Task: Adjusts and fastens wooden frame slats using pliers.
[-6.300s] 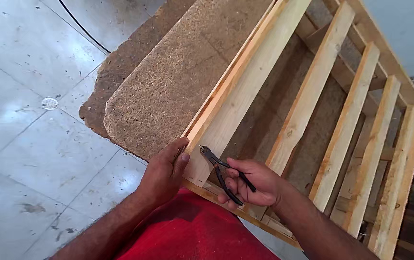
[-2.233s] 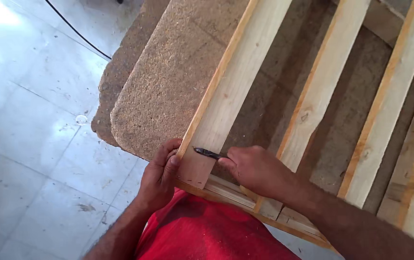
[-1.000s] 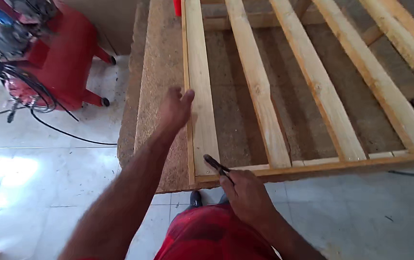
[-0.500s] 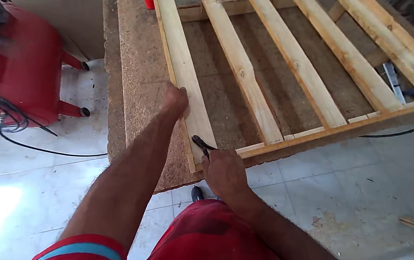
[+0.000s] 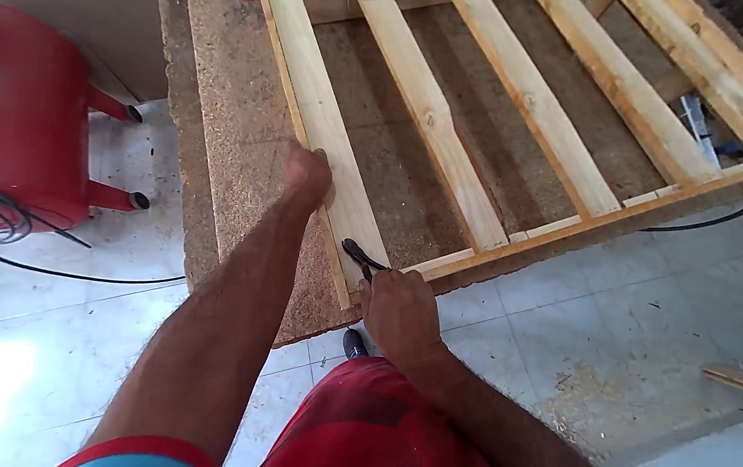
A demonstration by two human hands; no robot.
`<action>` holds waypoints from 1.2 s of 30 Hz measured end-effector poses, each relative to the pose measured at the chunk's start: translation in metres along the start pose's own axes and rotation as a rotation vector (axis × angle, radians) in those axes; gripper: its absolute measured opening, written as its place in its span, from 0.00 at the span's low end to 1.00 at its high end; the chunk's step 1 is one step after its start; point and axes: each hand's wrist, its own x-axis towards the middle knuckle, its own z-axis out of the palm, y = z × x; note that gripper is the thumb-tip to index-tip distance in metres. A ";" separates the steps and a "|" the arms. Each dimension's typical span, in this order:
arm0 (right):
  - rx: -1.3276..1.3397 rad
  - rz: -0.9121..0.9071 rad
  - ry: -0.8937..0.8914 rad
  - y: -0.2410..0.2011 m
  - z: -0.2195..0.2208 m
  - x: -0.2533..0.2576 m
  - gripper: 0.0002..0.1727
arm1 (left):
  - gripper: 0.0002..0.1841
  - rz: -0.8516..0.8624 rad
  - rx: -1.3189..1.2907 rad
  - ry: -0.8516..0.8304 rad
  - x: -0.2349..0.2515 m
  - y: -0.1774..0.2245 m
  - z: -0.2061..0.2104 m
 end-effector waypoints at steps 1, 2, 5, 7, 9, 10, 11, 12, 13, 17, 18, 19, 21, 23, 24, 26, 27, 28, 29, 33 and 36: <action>0.001 0.003 0.001 0.000 0.000 0.000 0.24 | 0.26 0.000 0.000 0.002 0.000 0.000 0.000; -0.002 0.001 0.006 0.000 0.000 -0.001 0.24 | 0.26 0.001 0.001 0.000 0.001 0.000 0.000; -0.011 -0.007 0.026 0.000 0.002 -0.001 0.24 | 0.26 0.001 -0.002 -0.006 -0.001 0.000 -0.001; -0.014 -0.006 0.017 0.000 0.003 0.000 0.24 | 0.26 0.000 -0.005 -0.007 -0.002 0.001 -0.002; -0.015 -0.003 0.013 0.000 0.003 0.000 0.24 | 0.26 0.001 -0.006 -0.009 -0.003 0.001 -0.002; -0.013 -0.001 0.012 -0.001 0.003 -0.001 0.24 | 0.26 0.000 -0.009 -0.011 -0.003 0.001 -0.002; -0.014 0.000 0.012 -0.001 0.003 -0.001 0.24 | 0.26 0.000 -0.010 -0.009 -0.003 0.001 -0.002; -0.015 0.001 0.013 -0.001 0.003 -0.001 0.24 | 0.27 0.000 -0.011 -0.009 -0.002 0.000 -0.002; -0.017 0.003 0.011 -0.001 0.003 -0.001 0.24 | 0.27 0.001 -0.011 -0.009 -0.002 0.000 -0.002; -0.010 0.012 0.013 -0.002 0.003 -0.001 0.24 | 0.27 0.003 -0.012 -0.012 -0.002 0.000 -0.002; -0.006 0.016 0.013 -0.002 0.003 -0.001 0.23 | 0.26 0.005 -0.012 -0.014 -0.002 0.000 -0.002; 0.001 0.021 0.008 -0.003 0.003 -0.001 0.23 | 0.27 0.009 -0.014 -0.016 -0.002 -0.001 -0.002; 0.009 0.029 0.011 -0.003 0.003 -0.001 0.24 | 0.28 0.016 -0.013 -0.012 0.000 -0.002 -0.001; 0.007 0.027 0.012 -0.003 0.003 -0.001 0.24 | 0.28 0.012 -0.014 -0.010 -0.001 -0.001 -0.001; 0.005 0.026 0.010 -0.003 0.003 -0.001 0.24 | 0.27 0.010 -0.006 -0.007 -0.002 -0.001 -0.001; 0.006 0.029 -0.004 -0.004 0.002 -0.001 0.24 | 0.27 0.006 0.012 -0.005 -0.003 0.000 -0.003; 0.006 0.032 -0.009 -0.004 0.002 -0.001 0.24 | 0.27 0.007 0.013 -0.010 -0.003 0.000 -0.003; 0.003 0.031 -0.008 -0.005 0.002 -0.001 0.24 | 0.27 0.008 0.012 -0.013 -0.003 0.000 -0.003; -0.001 0.030 -0.006 -0.005 0.002 -0.001 0.24 | 0.27 0.008 0.011 -0.014 -0.003 0.000 -0.003; -0.020 0.022 0.012 -0.005 0.003 -0.001 0.23 | 0.27 0.001 0.018 -0.020 -0.006 0.002 -0.005; -0.031 0.001 0.025 -0.005 0.003 0.000 0.24 | 0.26 0.011 0.014 -0.008 -0.004 0.000 -0.006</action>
